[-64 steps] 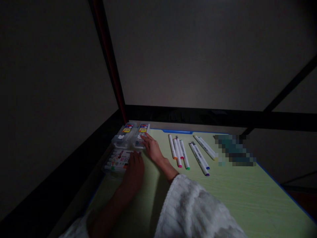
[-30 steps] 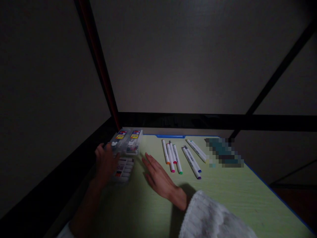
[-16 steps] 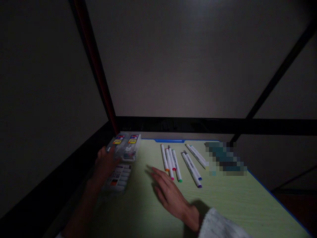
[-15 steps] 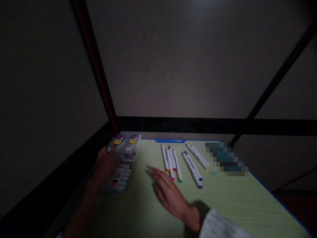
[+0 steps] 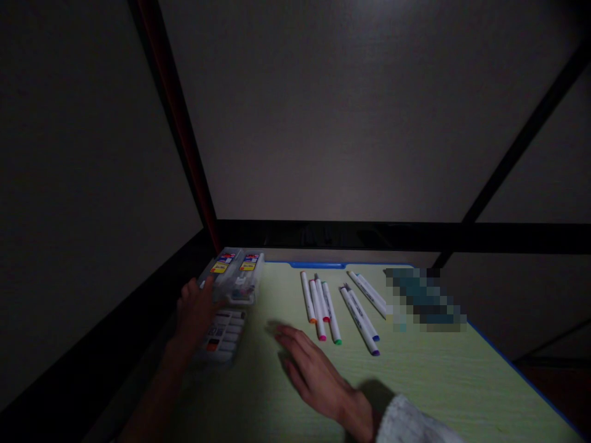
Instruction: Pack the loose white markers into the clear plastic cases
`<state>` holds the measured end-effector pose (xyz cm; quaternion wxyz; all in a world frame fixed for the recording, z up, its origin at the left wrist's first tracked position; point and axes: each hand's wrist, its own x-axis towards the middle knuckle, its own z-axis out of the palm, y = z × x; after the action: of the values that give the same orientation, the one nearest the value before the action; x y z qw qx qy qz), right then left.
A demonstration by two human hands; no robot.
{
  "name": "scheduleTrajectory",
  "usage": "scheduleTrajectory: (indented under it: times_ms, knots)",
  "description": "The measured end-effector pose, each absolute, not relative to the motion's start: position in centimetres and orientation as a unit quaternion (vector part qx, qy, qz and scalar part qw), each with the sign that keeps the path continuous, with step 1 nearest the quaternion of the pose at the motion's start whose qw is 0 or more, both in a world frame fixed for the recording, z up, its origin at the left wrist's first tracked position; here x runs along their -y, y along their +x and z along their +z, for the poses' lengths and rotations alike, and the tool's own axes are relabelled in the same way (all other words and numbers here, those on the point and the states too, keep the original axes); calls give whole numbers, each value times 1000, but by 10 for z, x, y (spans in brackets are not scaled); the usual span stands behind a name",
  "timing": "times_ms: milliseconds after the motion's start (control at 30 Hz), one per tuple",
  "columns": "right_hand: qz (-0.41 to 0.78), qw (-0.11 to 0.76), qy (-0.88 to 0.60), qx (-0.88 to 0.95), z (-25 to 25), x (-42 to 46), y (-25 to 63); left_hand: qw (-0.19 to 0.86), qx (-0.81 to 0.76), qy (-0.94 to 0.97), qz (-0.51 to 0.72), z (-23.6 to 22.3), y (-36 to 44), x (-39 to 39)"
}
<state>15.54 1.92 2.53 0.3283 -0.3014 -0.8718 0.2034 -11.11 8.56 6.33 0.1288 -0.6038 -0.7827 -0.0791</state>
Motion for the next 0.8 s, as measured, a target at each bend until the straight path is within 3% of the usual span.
scheduleTrajectory:
  times_ms: [800]
  knots:
    - [202,313,-279,885,24,-19,153,98,785,-599,-126,60,-111,-89]
